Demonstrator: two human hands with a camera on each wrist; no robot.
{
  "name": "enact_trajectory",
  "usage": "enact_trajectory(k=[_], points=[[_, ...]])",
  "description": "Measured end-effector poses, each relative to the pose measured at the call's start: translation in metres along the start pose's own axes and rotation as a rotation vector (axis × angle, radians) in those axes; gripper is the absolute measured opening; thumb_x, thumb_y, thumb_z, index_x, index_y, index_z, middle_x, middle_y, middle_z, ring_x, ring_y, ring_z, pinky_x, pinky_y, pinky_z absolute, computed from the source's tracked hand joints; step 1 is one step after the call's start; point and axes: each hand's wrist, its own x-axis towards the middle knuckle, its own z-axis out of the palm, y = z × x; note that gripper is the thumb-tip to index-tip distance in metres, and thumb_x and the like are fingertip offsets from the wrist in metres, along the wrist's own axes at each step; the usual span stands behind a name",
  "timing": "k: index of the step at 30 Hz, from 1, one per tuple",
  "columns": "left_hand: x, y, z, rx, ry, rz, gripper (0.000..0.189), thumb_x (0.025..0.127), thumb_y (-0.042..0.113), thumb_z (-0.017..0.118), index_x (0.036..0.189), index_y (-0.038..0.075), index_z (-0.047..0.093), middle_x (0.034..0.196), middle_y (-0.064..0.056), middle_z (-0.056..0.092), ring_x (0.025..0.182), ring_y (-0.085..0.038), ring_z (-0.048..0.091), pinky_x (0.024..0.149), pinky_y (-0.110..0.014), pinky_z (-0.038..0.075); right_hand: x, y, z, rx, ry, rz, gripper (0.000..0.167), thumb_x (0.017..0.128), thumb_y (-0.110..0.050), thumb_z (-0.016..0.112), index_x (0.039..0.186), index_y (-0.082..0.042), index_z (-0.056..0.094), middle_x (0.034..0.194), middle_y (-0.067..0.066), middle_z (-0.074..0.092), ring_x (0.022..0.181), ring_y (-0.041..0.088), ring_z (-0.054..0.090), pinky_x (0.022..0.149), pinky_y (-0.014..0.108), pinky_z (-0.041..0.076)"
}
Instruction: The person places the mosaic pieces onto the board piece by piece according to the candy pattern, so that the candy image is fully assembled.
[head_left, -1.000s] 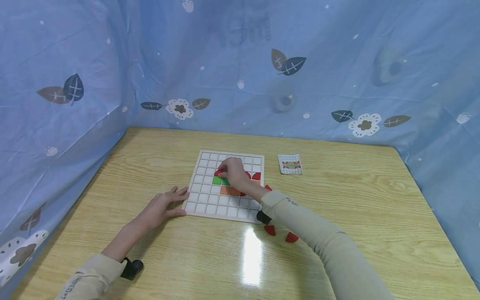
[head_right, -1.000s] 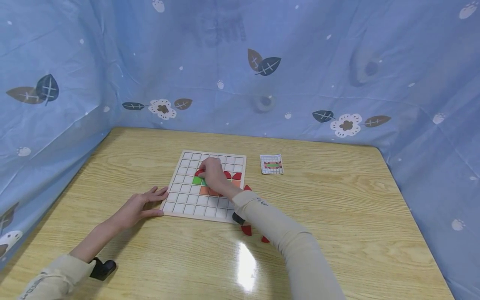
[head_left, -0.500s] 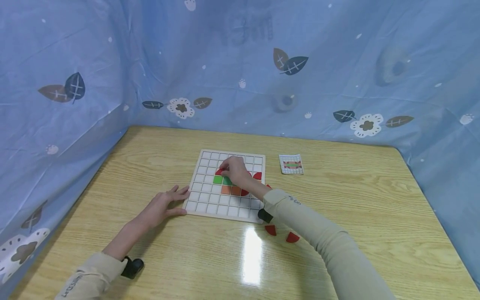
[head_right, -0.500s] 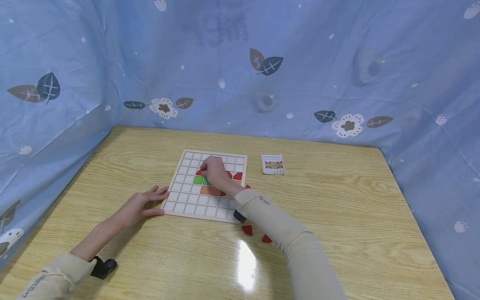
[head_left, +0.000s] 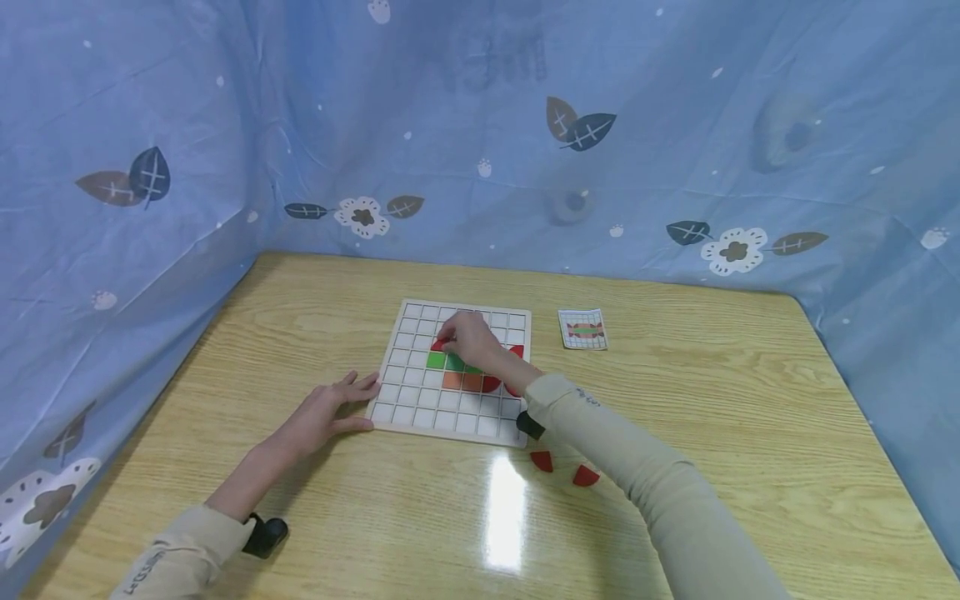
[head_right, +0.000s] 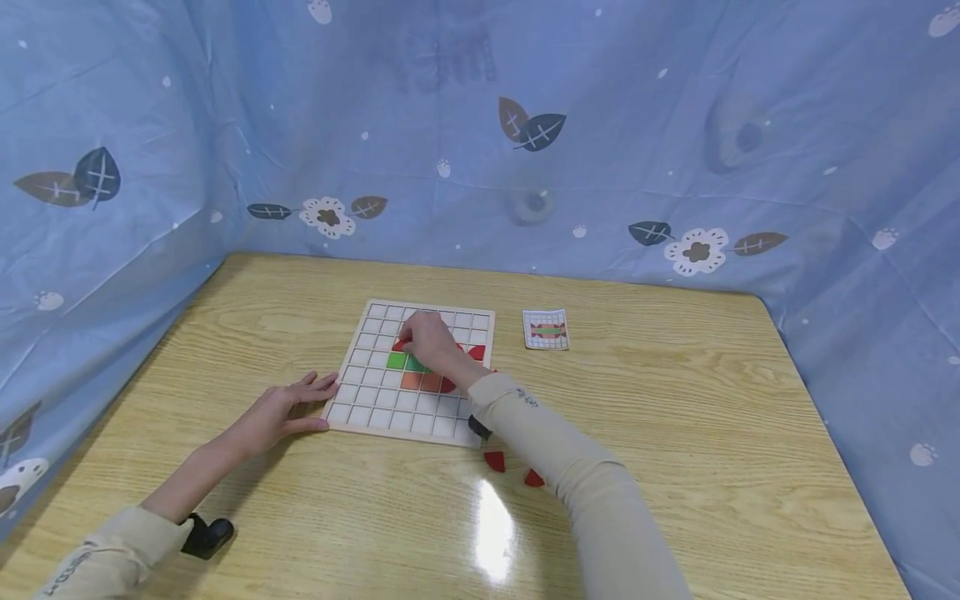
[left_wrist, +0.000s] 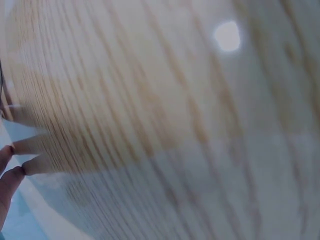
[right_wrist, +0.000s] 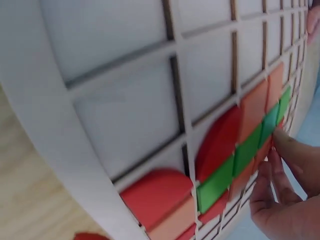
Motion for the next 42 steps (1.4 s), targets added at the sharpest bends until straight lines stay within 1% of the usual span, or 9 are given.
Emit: enact_trajectory(k=[6, 11, 14, 19, 23, 30, 33, 38, 42], points=[[0.0, 0.002, 0.002, 0.0, 0.001, 0.006, 0.062, 0.08, 0.014, 0.075, 0.133, -0.006, 0.051, 0.141, -0.022, 0.042, 0.134, -0.051, 0.027, 0.105, -0.064, 0.025, -0.001, 0.01, -0.006, 0.021, -0.031, -0.025, 0.017, 0.088, -0.001, 0.068, 0.104, 0.001, 0.073, 0.103, 0.014, 0.071, 0.095, 0.025, 0.066, 0.081, 0.03, 0.053], [0.001, 0.003, 0.002, -0.001, 0.003, 0.015, 0.062, 0.08, 0.014, 0.075, 0.133, -0.007, 0.051, 0.141, -0.023, 0.043, 0.133, -0.051, 0.027, 0.105, -0.063, 0.025, -0.014, 0.026, -0.015, 0.154, 0.048, -0.099, 0.02, 0.088, -0.001, 0.067, 0.106, 0.005, 0.071, 0.107, 0.017, 0.069, 0.083, 0.028, 0.065, 0.074, 0.03, 0.053], [0.001, 0.003, 0.001, 0.0, 0.0, 0.018, 0.062, 0.081, 0.014, 0.075, 0.133, -0.007, 0.05, 0.141, -0.023, 0.043, 0.134, -0.051, 0.026, 0.105, -0.063, 0.026, -0.028, 0.039, -0.023, 0.272, 0.088, -0.111, 0.021, 0.089, -0.001, 0.066, 0.109, 0.007, 0.069, 0.111, 0.02, 0.067, 0.089, 0.031, 0.065, 0.077, 0.032, 0.054], [0.0, 0.003, 0.001, -0.003, 0.0, 0.018, 0.061, 0.081, 0.015, 0.075, 0.133, -0.007, 0.051, 0.141, -0.023, 0.043, 0.134, -0.051, 0.026, 0.105, -0.064, 0.025, -0.057, 0.06, -0.033, 0.447, 0.133, -0.062, 0.025, 0.09, 0.0, 0.064, 0.114, 0.008, 0.066, 0.115, 0.022, 0.064, 0.097, 0.033, 0.063, 0.083, 0.036, 0.054], [0.0, 0.002, 0.001, -0.005, 0.005, 0.013, 0.061, 0.08, 0.015, 0.075, 0.132, -0.007, 0.051, 0.141, -0.023, 0.043, 0.133, -0.051, 0.027, 0.105, -0.064, 0.024, -0.084, 0.074, -0.044, 0.551, 0.166, 0.012, 0.026, 0.091, -0.001, 0.064, 0.115, 0.008, 0.065, 0.117, 0.022, 0.062, 0.098, 0.034, 0.063, 0.085, 0.031, 0.054], [-0.001, 0.0, 0.001, -0.001, 0.012, 0.017, 0.062, 0.08, 0.016, 0.076, 0.132, -0.007, 0.052, 0.14, -0.022, 0.044, 0.134, -0.051, 0.027, 0.105, -0.064, 0.025, -0.131, 0.084, -0.059, 0.601, 0.214, 0.096, 0.029, 0.09, -0.003, 0.066, 0.116, 0.009, 0.064, 0.116, 0.026, 0.062, 0.096, 0.025, 0.063, 0.082, 0.022, 0.053], [-0.002, 0.001, 0.001, -0.005, 0.013, 0.014, 0.062, 0.08, 0.015, 0.076, 0.132, -0.007, 0.052, 0.14, -0.022, 0.043, 0.134, -0.051, 0.026, 0.105, -0.064, 0.024, -0.154, 0.085, -0.059, 0.62, 0.191, 0.128, 0.029, 0.089, -0.003, 0.067, 0.115, 0.01, 0.064, 0.116, 0.027, 0.062, 0.095, 0.016, 0.064, 0.082, 0.023, 0.053], [-0.003, 0.001, 0.001, -0.005, 0.013, 0.013, 0.062, 0.08, 0.017, 0.075, 0.132, -0.007, 0.052, 0.141, -0.022, 0.043, 0.134, -0.051, 0.026, 0.105, -0.065, 0.024, -0.197, 0.09, -0.054, 0.622, 0.066, 0.158, 0.029, 0.087, -0.005, 0.069, 0.113, 0.009, 0.066, 0.114, 0.024, 0.065, 0.096, 0.01, 0.065, 0.082, 0.022, 0.053], [-0.004, 0.001, 0.001, -0.015, 0.012, 0.015, 0.062, 0.081, 0.018, 0.074, 0.134, -0.006, 0.051, 0.142, -0.022, 0.042, 0.134, -0.05, 0.026, 0.105, -0.065, 0.024, -0.225, 0.096, -0.051, 0.598, -0.038, 0.053, 0.029, 0.086, -0.004, 0.07, 0.112, 0.008, 0.066, 0.111, 0.024, 0.065, 0.097, 0.013, 0.065, 0.082, 0.021, 0.053]])
